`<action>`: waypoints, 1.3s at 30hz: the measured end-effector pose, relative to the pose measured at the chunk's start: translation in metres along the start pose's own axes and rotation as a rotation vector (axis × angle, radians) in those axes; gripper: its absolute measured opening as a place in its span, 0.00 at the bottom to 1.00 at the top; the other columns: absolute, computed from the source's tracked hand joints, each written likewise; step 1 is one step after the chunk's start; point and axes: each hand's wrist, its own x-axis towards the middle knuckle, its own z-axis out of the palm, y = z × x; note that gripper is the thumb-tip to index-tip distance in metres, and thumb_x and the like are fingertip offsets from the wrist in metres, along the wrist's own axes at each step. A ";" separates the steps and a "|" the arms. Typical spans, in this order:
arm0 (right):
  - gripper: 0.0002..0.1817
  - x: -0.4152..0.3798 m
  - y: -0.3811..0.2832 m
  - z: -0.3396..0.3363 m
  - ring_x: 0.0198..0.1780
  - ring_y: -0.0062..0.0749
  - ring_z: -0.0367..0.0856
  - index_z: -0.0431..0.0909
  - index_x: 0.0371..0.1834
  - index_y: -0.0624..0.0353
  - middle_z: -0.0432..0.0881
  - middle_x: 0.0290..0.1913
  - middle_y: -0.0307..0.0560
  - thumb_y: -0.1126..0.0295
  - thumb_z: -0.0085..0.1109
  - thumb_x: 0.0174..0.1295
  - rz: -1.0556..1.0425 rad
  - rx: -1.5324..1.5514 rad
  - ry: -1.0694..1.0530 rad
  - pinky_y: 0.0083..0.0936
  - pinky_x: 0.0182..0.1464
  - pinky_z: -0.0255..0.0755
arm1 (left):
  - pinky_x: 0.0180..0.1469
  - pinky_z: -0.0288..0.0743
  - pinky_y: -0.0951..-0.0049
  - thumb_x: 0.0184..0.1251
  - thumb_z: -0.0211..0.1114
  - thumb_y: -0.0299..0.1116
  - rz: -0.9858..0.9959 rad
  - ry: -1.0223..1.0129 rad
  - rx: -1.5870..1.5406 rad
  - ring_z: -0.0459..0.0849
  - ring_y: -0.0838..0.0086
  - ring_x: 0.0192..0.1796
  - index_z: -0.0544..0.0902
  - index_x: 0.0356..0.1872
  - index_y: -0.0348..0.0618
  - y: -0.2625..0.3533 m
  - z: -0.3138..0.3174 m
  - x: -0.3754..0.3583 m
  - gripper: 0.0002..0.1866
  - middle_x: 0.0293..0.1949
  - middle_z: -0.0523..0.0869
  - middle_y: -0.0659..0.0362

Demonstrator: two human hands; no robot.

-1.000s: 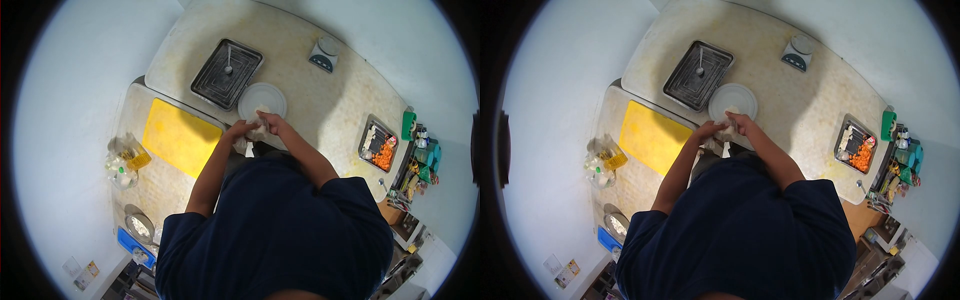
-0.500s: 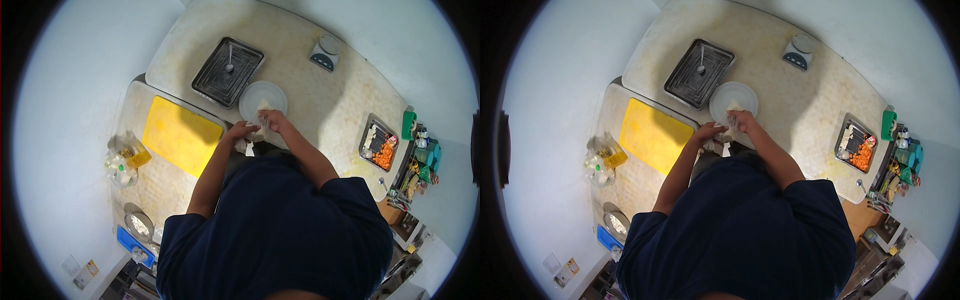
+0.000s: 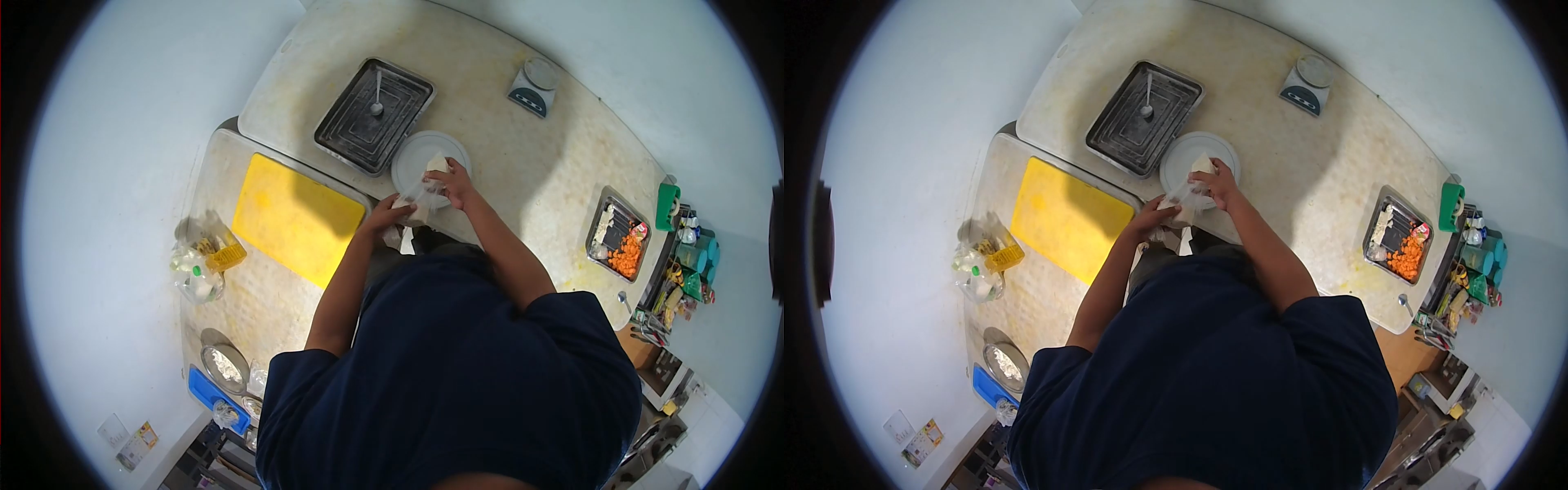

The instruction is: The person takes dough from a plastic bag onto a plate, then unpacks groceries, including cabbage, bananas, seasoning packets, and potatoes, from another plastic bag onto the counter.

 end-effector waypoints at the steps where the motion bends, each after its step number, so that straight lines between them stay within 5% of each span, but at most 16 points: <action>1: 0.25 -0.008 -0.009 0.005 0.43 0.33 0.84 0.76 0.52 0.60 0.82 0.47 0.45 0.74 0.75 0.50 -0.043 -0.048 -0.001 0.33 0.41 0.81 | 0.48 0.79 0.68 0.62 0.71 0.38 0.038 0.007 -0.016 0.83 0.72 0.48 0.73 0.63 0.41 0.001 0.000 -0.001 0.29 0.50 0.83 0.58; 4: 0.25 -0.021 -0.027 0.014 0.43 0.26 0.83 0.78 0.54 0.58 0.82 0.46 0.42 0.70 0.75 0.52 -0.233 -0.327 -0.042 0.26 0.41 0.80 | 0.47 0.78 0.70 0.59 0.74 0.34 0.079 0.046 -0.163 0.84 0.72 0.47 0.74 0.61 0.41 0.007 0.004 -0.005 0.29 0.48 0.84 0.59; 10: 0.21 -0.028 -0.051 0.030 0.37 0.20 0.82 0.82 0.51 0.60 0.84 0.41 0.38 0.64 0.72 0.56 -0.238 -0.285 -0.012 0.20 0.37 0.77 | 0.47 0.78 0.67 0.63 0.70 0.33 0.173 -0.023 -0.305 0.82 0.72 0.49 0.71 0.63 0.45 0.012 0.009 0.001 0.28 0.51 0.82 0.59; 19: 0.17 -0.029 -0.073 0.035 0.23 0.19 0.74 0.86 0.29 0.66 0.80 0.20 0.40 0.59 0.68 0.58 -0.306 -0.683 0.076 0.26 0.26 0.67 | 0.46 0.75 0.66 0.63 0.69 0.35 0.111 -0.061 -0.404 0.80 0.72 0.50 0.70 0.65 0.52 0.015 0.009 0.006 0.29 0.51 0.80 0.62; 25: 0.17 -0.033 -0.091 0.046 0.21 0.20 0.78 0.84 0.26 0.70 0.79 0.16 0.48 0.62 0.67 0.57 -0.536 -1.013 0.073 0.29 0.26 0.69 | 0.47 0.71 0.67 0.63 0.67 0.40 0.126 -0.068 -0.431 0.77 0.73 0.51 0.70 0.65 0.54 0.014 0.009 0.010 0.29 0.53 0.79 0.64; 31: 0.14 -0.036 -0.092 0.059 0.20 0.21 0.80 0.84 0.29 0.71 0.83 0.20 0.46 0.66 0.66 0.60 -0.388 -0.731 -0.027 0.23 0.22 0.75 | 0.53 0.71 0.62 0.66 0.60 0.53 0.123 -0.133 -0.558 0.77 0.66 0.53 0.72 0.62 0.54 0.013 0.008 0.022 0.27 0.58 0.77 0.60; 34: 0.14 -0.040 -0.097 0.062 0.20 0.21 0.81 0.83 0.29 0.72 0.83 0.21 0.45 0.68 0.66 0.61 -0.376 -0.716 -0.082 0.21 0.21 0.75 | 0.56 0.69 0.63 0.67 0.55 0.59 0.158 -0.088 -0.552 0.77 0.67 0.53 0.73 0.62 0.51 0.020 0.010 0.018 0.29 0.59 0.78 0.59; 37: 0.14 -0.046 -0.104 0.067 0.21 0.18 0.79 0.82 0.25 0.69 0.83 0.21 0.43 0.68 0.68 0.61 -0.402 -0.707 -0.114 0.18 0.20 0.73 | 0.56 0.69 0.63 0.68 0.58 0.56 0.289 0.308 -0.278 0.77 0.68 0.54 0.73 0.61 0.47 0.029 0.019 0.018 0.29 0.57 0.79 0.59; 39: 0.14 -0.042 -0.106 0.066 0.21 0.17 0.78 0.81 0.25 0.68 0.82 0.21 0.41 0.68 0.71 0.59 -0.434 -0.679 -0.138 0.18 0.20 0.72 | 0.55 0.70 0.64 0.65 0.65 0.51 0.657 0.546 0.136 0.78 0.69 0.54 0.74 0.59 0.46 0.044 0.025 0.006 0.27 0.55 0.80 0.58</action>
